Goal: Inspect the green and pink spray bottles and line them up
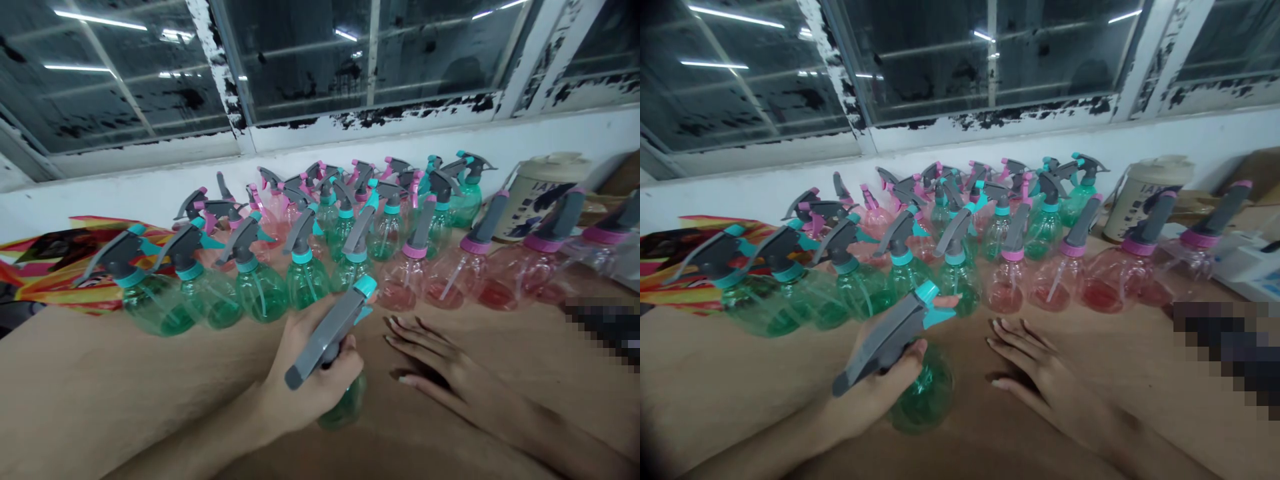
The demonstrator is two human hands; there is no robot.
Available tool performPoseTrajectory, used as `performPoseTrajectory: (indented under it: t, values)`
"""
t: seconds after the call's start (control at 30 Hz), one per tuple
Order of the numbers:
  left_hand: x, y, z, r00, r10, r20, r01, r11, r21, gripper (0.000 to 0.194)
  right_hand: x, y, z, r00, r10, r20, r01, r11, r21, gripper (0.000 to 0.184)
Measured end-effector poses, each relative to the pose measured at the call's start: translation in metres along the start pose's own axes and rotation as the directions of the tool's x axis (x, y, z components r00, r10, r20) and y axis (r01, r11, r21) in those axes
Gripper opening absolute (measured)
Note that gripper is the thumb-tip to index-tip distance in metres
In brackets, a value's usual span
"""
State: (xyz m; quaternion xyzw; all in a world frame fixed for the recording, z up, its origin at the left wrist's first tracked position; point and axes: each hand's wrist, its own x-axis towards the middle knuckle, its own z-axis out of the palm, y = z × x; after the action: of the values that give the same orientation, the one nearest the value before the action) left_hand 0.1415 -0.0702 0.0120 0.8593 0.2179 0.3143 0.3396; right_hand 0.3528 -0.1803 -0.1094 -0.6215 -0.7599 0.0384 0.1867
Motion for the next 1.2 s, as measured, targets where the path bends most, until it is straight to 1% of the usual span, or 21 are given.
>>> performPoseTrajectory:
  t: [0.13, 0.33, 0.4, 0.5, 0.6, 0.67, 0.8, 0.87, 1.0, 1.13, 1.2]
  values:
    - [-0.0011, 0.0003, 0.0019, 0.999, -0.017, -0.032, 0.018, 0.999, 0.051, 0.01, -0.0001, 0.0007, -0.0001, 1.0, -0.008, 0.011, 0.008, 1.0, -0.021, 0.05]
    - [0.0009, 0.0056, 0.0, 0.998, -0.046, -0.03, 0.047, 0.999, 0.012, 0.013, -0.0005, 0.0009, -0.0002, 1.0, -0.012, -0.015, 0.012, 1.0, 0.013, 0.051]
    - [0.0015, 0.0062, -0.0011, 0.999, -0.046, -0.013, 0.045, 0.999, -0.013, 0.016, -0.0006, 0.0007, -0.0003, 1.0, -0.015, -0.012, 0.015, 1.0, 0.013, 0.051]
    - [0.0015, 0.0041, -0.0024, 1.0, -0.005, 0.015, 0.006, 1.0, -0.019, 0.019, -0.0008, 0.0006, -0.0002, 1.0, -0.014, -0.005, 0.014, 1.0, 0.009, 0.05]
    - [0.0011, 0.0017, -0.0032, 0.999, 0.034, 0.024, -0.034, 0.999, 0.008, 0.014, -0.0007, 0.0009, 0.0003, 1.0, -0.015, -0.013, 0.015, 1.0, 0.015, 0.05]
    - [0.0011, 0.0017, -0.0035, 0.999, 0.038, 0.033, -0.038, 0.999, 0.005, 0.013, -0.0005, 0.0013, 0.001, 1.0, -0.019, -0.016, 0.019, 1.0, 0.012, 0.05]
    - [0.003, 0.0047, -0.0042, 0.997, 0.08, 0.006, -0.08, 0.997, -0.002, 0.012, -0.0008, 0.0023, 0.0028, 1.0, -0.012, -0.021, 0.012, 1.0, 0.022, 0.051]
    - [0.0038, 0.0056, -0.0045, 0.995, 0.099, -0.006, -0.099, 0.995, 0.005, 0.015, -0.0013, 0.0027, 0.0034, 1.0, -0.011, -0.024, 0.012, 0.999, 0.03, 0.051]
    - [0.001, 0.0035, -0.0051, 0.993, 0.118, 0.005, -0.118, 0.993, 0.018, 0.025, -0.0017, 0.0028, 0.0026, 1.0, -0.017, -0.025, 0.018, 1.0, 0.026, 0.05]
    - [-0.0041, 0.0005, -0.0058, 0.997, 0.074, 0.019, -0.075, 0.996, 0.04, 0.025, -0.0011, 0.0017, 0.0007, 1.0, -0.018, -0.022, 0.018, 1.0, 0.024, 0.05]
    - [-0.0045, 0.0005, -0.0057, 0.998, 0.051, 0.025, -0.052, 0.998, 0.032, 0.023, -0.0006, 0.0008, 0.0001, 1.0, -0.017, -0.016, 0.017, 1.0, 0.011, 0.049]
